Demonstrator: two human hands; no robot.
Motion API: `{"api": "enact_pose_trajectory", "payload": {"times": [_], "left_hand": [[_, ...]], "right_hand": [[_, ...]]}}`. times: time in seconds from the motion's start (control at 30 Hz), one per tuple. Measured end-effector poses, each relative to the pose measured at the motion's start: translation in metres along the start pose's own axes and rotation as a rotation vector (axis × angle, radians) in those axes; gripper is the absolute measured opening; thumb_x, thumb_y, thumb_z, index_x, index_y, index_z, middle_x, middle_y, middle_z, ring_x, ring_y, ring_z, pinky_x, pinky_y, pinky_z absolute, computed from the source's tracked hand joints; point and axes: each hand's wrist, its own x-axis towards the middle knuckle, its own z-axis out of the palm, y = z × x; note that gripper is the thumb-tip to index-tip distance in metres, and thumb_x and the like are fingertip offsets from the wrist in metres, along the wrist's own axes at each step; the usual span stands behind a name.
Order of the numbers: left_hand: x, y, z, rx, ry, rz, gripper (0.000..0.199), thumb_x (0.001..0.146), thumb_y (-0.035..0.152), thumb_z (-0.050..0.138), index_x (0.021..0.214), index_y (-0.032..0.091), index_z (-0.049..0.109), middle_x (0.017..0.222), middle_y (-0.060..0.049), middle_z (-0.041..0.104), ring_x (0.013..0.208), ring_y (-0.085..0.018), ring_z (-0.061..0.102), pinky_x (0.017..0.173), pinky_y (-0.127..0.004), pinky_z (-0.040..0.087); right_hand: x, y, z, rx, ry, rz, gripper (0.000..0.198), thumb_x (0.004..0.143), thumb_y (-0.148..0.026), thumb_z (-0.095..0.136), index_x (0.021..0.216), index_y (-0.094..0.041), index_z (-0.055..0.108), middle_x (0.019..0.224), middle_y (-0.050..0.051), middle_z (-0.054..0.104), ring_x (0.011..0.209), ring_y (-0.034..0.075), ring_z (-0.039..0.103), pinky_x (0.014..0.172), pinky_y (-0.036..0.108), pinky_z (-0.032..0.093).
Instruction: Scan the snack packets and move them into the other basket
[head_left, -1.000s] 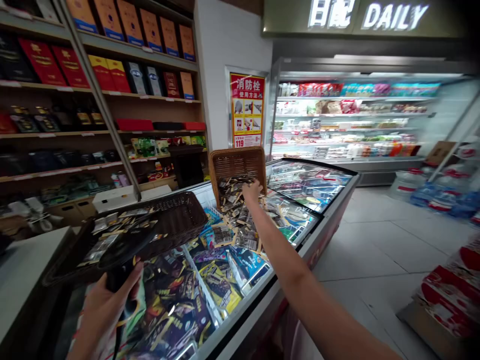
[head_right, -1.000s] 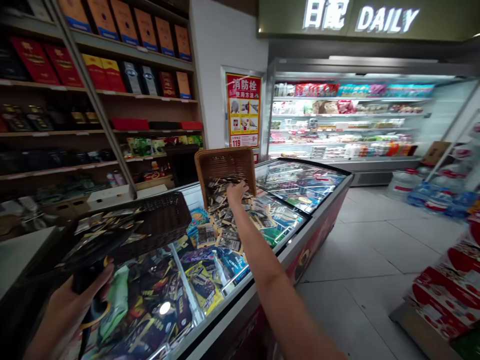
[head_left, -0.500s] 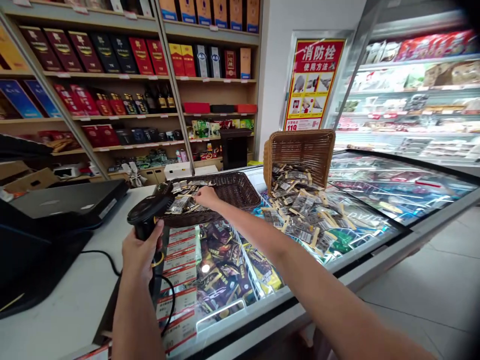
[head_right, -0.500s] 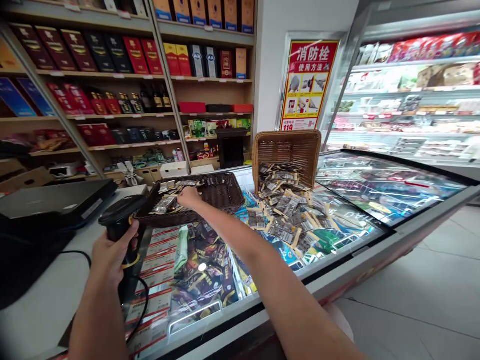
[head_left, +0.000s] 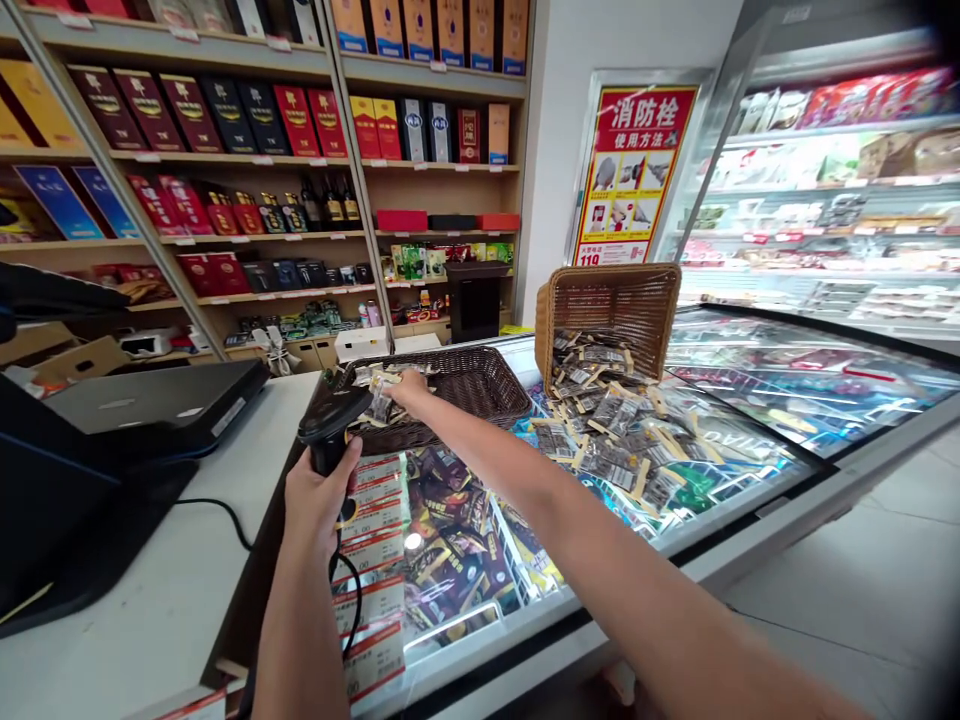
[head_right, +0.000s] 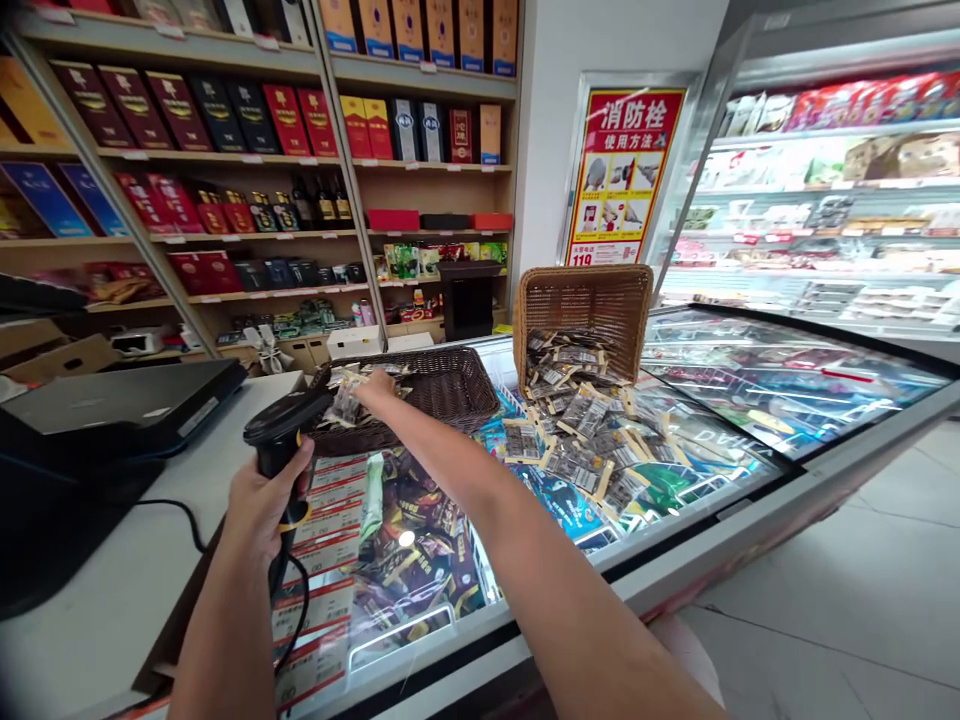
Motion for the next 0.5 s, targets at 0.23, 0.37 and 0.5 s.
{"api": "enact_pose_trajectory", "payload": {"times": [0.23,0.37,0.5], "left_hand": [[-0.018,0.002,0.024,0.100,-0.350,-0.013,0.052,0.059,0.055,0.089,0.085,0.018,0.062,0.051,0.006,0.052,0.046,-0.009,0.043,0.044,-0.019,0.034],[-0.035,0.003,0.042,0.241,-0.541,-0.009,0.052,0.059,0.057,0.088,0.069,0.020,0.053,0.048,0.006,0.049,0.045,-0.009,0.041,0.044,-0.021,0.034],[-0.047,0.001,0.056,0.348,-0.632,0.006,0.053,0.061,0.062,0.084,0.068,0.021,0.052,0.048,0.006,0.049,0.046,-0.010,0.041,0.044,-0.021,0.032]], "right_hand": [[-0.050,0.071,-0.122,0.678,0.186,-0.055,0.027,0.083,-0.020,0.071,0.104,-0.021,0.053,0.096,0.001,0.071,0.079,0.014,0.071,0.067,0.028,0.063],[-0.092,0.116,-0.174,0.775,0.257,-0.095,0.022,0.087,-0.024,0.067,0.105,-0.022,0.055,0.080,-0.003,0.065,0.072,0.013,0.068,0.068,0.030,0.065],[-0.112,0.145,-0.189,0.734,0.422,-0.115,0.026,0.087,-0.033,0.066,0.107,-0.024,0.053,0.074,-0.004,0.054,0.070,0.014,0.063,0.068,0.030,0.065]]}}
